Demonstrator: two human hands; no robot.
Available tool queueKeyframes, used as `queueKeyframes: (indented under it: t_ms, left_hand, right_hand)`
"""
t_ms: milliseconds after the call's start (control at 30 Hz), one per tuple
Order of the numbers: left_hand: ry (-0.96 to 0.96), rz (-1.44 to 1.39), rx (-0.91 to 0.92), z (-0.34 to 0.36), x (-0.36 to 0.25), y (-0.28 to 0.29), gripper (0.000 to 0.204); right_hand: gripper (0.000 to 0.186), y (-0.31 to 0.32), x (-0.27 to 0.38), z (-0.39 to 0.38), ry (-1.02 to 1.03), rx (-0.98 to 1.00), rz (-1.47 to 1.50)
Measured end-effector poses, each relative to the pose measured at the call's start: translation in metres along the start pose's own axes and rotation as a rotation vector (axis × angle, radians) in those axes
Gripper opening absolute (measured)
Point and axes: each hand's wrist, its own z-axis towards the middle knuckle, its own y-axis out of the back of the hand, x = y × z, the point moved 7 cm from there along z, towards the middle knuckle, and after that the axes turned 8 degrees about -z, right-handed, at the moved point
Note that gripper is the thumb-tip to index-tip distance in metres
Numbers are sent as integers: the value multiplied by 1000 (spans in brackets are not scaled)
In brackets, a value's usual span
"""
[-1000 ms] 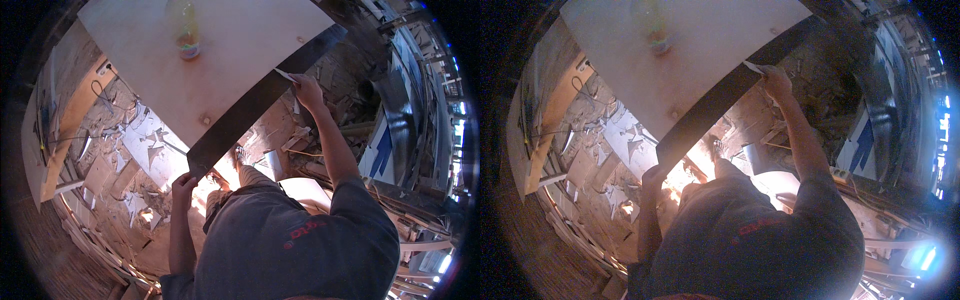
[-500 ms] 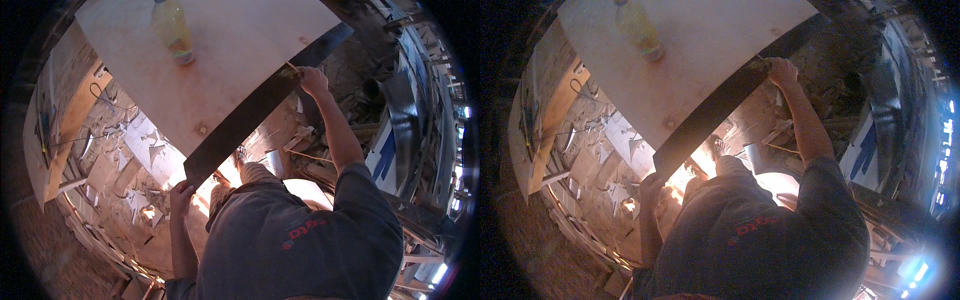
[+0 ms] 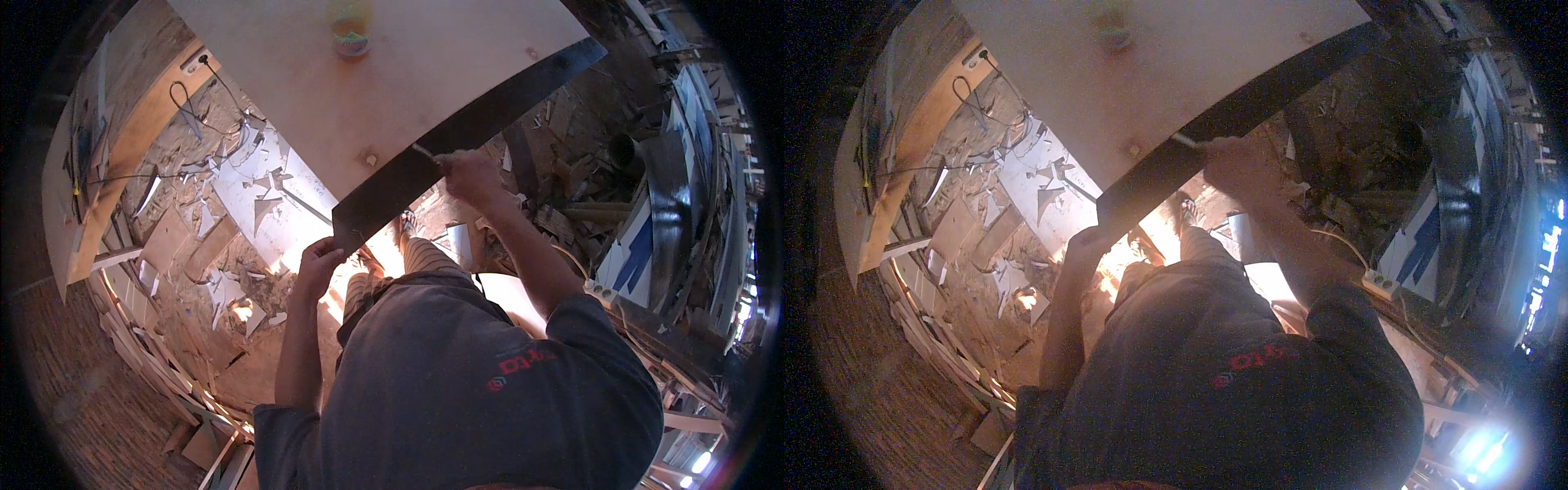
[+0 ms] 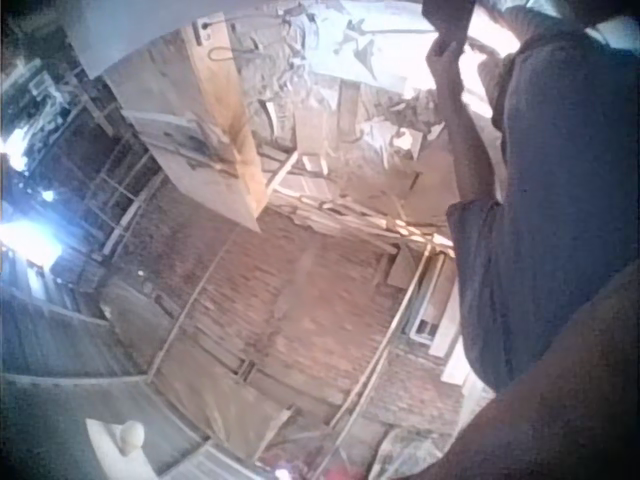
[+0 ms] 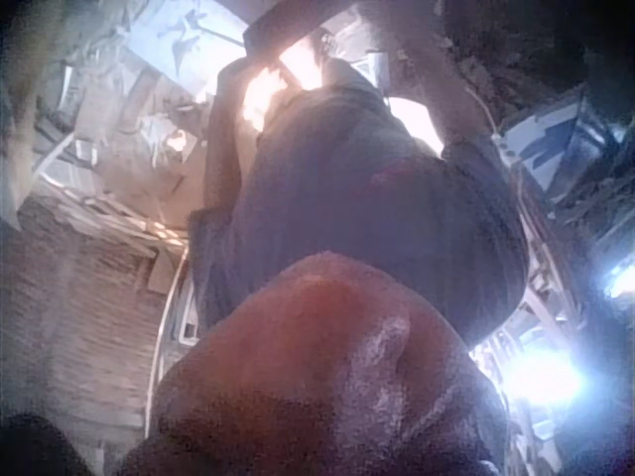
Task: The person pours a yellow liquid from a plastic bottle onto a large wooden board and spreads it evenly using a small rectangular block. The person repeatedly pours more liquid and continues to spread it across the surface of the board.
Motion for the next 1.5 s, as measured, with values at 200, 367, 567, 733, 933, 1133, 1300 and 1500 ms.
queueKeyframes:
  t_ms: [200, 367, 567, 733, 933, 1133, 1300, 1500]
  left_hand:
    - [-37, -141, 104, 5, 8, 4, 35]
    - [-73, 131, 89, 7, -1, 1, 32]
    - [-66, -107, 179, 8, -2, 6, 34]
    - [-59, -21, 137, -13, -34, -17, 29]
    - [-222, -124, 233, -45, -95, -37, 34]
    - [-420, -311, 212, -98, -176, -78, 44]
    - [-631, -370, 134, -116, -191, -16, 57]
    - [-1074, 428, -151, -192, -200, 6, 47]
  right_hand:
    - [24, -8, 87, -46, 201, -13, 83]
    - [23, 22, 110, -79, 295, 71, 139]
    - [16, -36, -7, -119, -154, 384, 376]
    - [34, -51, -115, -181, -451, -174, 1336]
    - [56, -78, -97, -145, -404, -294, 2588]
    - [66, -41, -114, -74, 74, -276, 2775]
    - [75, 5, -170, -23, 190, -390, 2804]
    - [51, 30, -266, 7, 204, -653, 2735]
